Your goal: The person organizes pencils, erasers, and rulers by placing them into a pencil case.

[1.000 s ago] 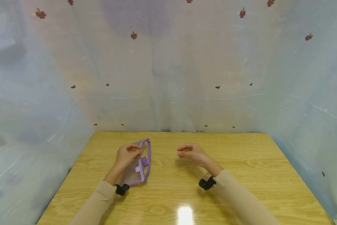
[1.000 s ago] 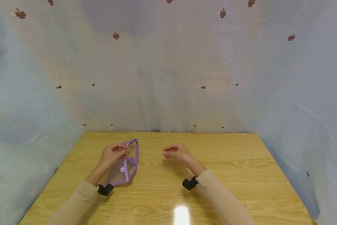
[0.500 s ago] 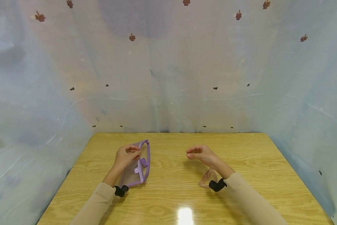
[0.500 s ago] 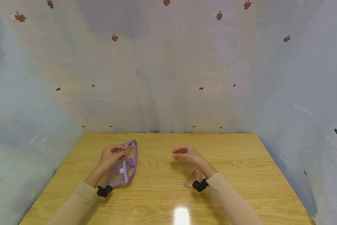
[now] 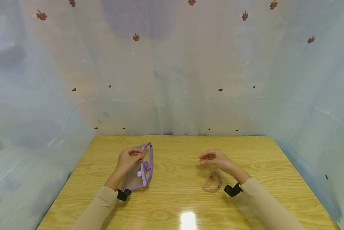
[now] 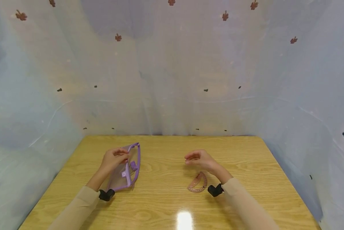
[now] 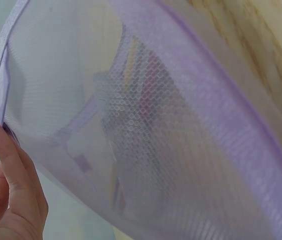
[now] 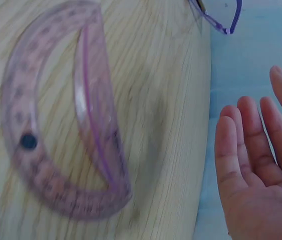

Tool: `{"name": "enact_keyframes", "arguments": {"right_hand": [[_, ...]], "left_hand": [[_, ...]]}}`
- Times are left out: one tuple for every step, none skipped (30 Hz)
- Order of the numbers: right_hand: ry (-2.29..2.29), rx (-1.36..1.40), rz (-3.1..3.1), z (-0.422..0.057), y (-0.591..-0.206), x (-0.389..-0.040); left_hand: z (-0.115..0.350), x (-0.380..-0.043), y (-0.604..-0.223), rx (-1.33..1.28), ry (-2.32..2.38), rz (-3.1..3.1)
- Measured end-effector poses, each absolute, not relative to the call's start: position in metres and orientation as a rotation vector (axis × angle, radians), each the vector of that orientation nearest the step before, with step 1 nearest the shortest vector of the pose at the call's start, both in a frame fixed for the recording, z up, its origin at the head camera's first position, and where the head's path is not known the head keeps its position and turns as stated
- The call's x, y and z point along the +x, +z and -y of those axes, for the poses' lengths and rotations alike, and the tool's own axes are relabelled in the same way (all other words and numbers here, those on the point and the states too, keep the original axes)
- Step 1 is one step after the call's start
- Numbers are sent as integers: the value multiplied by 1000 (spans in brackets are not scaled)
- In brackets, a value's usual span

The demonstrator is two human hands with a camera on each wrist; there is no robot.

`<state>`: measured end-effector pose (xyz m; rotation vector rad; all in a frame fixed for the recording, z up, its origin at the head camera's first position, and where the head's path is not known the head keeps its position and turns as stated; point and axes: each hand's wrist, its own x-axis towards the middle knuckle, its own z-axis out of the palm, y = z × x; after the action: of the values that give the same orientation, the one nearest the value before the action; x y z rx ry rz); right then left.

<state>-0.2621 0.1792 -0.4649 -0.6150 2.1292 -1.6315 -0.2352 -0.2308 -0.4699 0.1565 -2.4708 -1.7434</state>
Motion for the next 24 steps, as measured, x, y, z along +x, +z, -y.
{"name": "enact_keyframes", "arguments": {"right_hand": [[-1617,-623,-2140,-181,-465,-262],[-1599,-634,-2151,-183,-465,-262],[-1581,-645,-2163,-186,-466,-262],[-1566,-656,-2172,-188,-467,-262],[-1551,-665,-2184,-190,-467,-261],[-1539,-675,-2192,-192,-468,-260],[-1532,-689,-2194,-195,-469,-260],[-1525,-703,-2195,-197,-470,-260],[-1527,-699,-2192,-199,-471,-259],[-1532,-694,-2188,-201,-473,-259],[-1535,-688,-2186,-203,-474,-259],[-1536,-690,-2185,-204,-476,-259],[-1538,-693,-2184,-206,-477,-259],[-1539,-681,-2188,-208,-478,-259],[-1541,-669,-2187,-210,-479,-259],[-1538,-671,-2188,-212,-480,-259],[-1532,-673,-2190,-213,-481,-259],[-1530,-678,-2185,-215,-482,-259],[-1531,-674,-2177,-217,-483,-259],[-1530,-671,-2172,-219,-484,-259],[-1532,-682,-2163,-220,-484,-259],[-1532,-687,-2157,-222,-485,-259],[-1530,-696,-2155,-223,-485,-259],[-1530,-705,-2153,-225,-486,-259]], "left_hand": [[231,-235,-470,157,-1742,2471],[231,-235,-470,156,-1742,2471],[231,-235,-470,154,-1741,2473],[232,-235,-470,151,-1744,2473],[232,-235,-470,148,-1745,2473],[232,-236,-470,148,-1747,2473],[232,-236,-470,148,-1749,2474],[232,-236,-470,148,-1752,2473],[233,-236,-471,149,-1753,2474],[233,-236,-471,147,-1756,2471],[233,-236,-471,148,-1757,2470],[233,-236,-471,148,-1757,2470],[233,-236,-471,147,-1759,2465],[233,-235,-471,145,-1757,2467],[232,-235,-471,144,-1757,2466],[232,-235,-471,141,-1754,2469],[232,-235,-471,142,-1754,2468],[232,-235,-471,143,-1755,2468],[232,-235,-471,144,-1756,2466],[232,-235,-471,143,-1752,2472],[232,-235,-471,142,-1754,2469],[233,-235,-471,140,-1754,2469],[233,-235,-470,140,-1761,2463],[233,-235,-470,139,-1764,2460]]}}
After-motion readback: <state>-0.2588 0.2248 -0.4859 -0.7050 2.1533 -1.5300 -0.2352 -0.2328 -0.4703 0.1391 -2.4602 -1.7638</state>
